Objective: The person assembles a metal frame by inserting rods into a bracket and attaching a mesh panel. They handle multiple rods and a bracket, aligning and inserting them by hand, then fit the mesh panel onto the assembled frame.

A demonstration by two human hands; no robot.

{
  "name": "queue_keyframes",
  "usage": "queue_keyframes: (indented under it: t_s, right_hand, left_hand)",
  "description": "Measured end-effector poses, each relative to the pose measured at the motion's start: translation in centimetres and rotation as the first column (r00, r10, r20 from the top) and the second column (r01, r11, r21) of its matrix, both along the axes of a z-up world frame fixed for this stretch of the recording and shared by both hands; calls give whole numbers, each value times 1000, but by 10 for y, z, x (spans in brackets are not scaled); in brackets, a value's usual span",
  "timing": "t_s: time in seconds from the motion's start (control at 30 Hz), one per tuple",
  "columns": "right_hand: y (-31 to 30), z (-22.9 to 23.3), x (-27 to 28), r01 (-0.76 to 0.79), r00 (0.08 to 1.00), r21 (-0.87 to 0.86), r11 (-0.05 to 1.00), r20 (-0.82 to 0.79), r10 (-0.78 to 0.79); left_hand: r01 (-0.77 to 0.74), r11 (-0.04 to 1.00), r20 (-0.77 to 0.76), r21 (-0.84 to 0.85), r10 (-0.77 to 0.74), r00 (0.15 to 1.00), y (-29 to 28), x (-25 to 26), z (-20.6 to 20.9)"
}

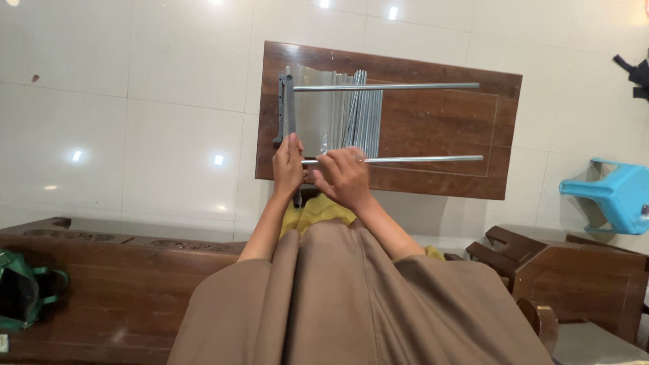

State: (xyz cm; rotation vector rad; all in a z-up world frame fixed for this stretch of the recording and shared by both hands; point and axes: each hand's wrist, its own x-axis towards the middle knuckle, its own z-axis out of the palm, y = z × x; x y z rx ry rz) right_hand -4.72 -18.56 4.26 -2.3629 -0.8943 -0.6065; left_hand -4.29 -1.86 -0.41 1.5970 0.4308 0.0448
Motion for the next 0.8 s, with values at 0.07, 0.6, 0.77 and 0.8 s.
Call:
queue_keyframes:
  t_s: [0.07,0.6,0.77,0.8]
  right_hand:
    - [8,8,3,-33,994,-107,994,-108,21]
    - [-16,-24,48,-205,-86,325,923,-946,314]
    - [-14,-16,38,-225,243,211,951,-933,264]
    - [-11,-11,28,-242,450,128,962,-863,228]
  left_hand:
    - [46,998,9,39,-47,999,4,-2,2]
    - [142,944,210,297,-210,955,8,-13,12]
    - [120,957,132,264,-159,978,0,-14,6]
    - [109,959,120,263,-144,982,-1,-14,4]
